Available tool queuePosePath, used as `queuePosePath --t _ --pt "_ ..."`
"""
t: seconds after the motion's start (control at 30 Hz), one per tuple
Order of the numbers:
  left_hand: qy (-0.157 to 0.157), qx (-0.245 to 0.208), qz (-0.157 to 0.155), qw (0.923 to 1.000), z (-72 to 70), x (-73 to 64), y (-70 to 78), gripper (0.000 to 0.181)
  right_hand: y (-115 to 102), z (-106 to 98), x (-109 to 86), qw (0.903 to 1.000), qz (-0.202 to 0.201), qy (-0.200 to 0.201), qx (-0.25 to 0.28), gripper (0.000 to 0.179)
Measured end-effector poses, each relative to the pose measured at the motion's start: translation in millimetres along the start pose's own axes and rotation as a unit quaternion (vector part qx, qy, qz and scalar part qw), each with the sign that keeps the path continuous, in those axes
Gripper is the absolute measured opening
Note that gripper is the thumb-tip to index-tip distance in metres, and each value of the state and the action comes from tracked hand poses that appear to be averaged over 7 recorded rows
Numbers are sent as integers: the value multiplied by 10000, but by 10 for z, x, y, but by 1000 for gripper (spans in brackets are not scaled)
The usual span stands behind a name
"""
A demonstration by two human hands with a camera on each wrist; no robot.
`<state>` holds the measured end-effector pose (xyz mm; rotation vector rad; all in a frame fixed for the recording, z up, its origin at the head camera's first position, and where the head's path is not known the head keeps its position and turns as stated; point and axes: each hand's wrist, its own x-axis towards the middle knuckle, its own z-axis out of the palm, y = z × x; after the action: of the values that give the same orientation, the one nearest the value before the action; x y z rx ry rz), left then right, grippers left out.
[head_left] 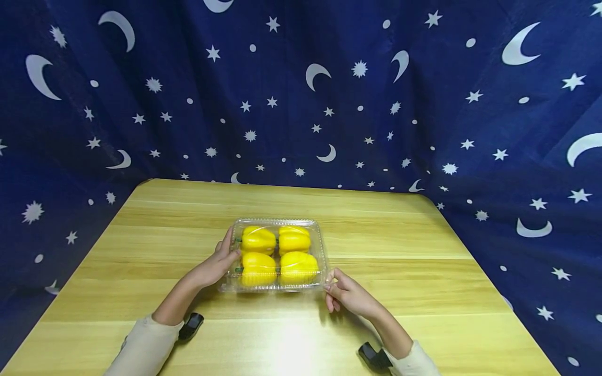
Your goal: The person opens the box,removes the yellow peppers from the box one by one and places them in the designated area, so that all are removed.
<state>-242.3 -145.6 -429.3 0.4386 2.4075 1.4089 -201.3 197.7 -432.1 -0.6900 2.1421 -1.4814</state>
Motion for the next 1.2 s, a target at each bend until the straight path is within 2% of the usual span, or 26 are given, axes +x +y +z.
queuePosePath --t 0.3,0.43,0.53,0.6,0.77,0.93,1.2 --pt "-12 46 55 10000 -2 5 -35 73 -36 32 -5 9998 97 139 -79 13" --pt "-28 40 51 10000 -7 8 -51 73 -73 53 -17 9975 234 591 -310 21" --pt "-28 61 37 10000 -12 14 -61 73 -79 53 -18 9907 227 1143 -706 36" --pt "-27 66 24 10000 -12 15 -60 73 -72 43 -11 9828 177 1511 -1046 49" --pt "-44 81 56 9999 -18 13 -54 72 -59 14 17 9653 12 1915 -1776 72" --pt "-33 98 75 9999 -31 -4 -32 72 -71 -23 44 9590 -353 1876 -2093 80" --pt "-75 37 25 10000 -30 5 -51 74 -70 -58 93 9700 -584 1501 -1821 88"
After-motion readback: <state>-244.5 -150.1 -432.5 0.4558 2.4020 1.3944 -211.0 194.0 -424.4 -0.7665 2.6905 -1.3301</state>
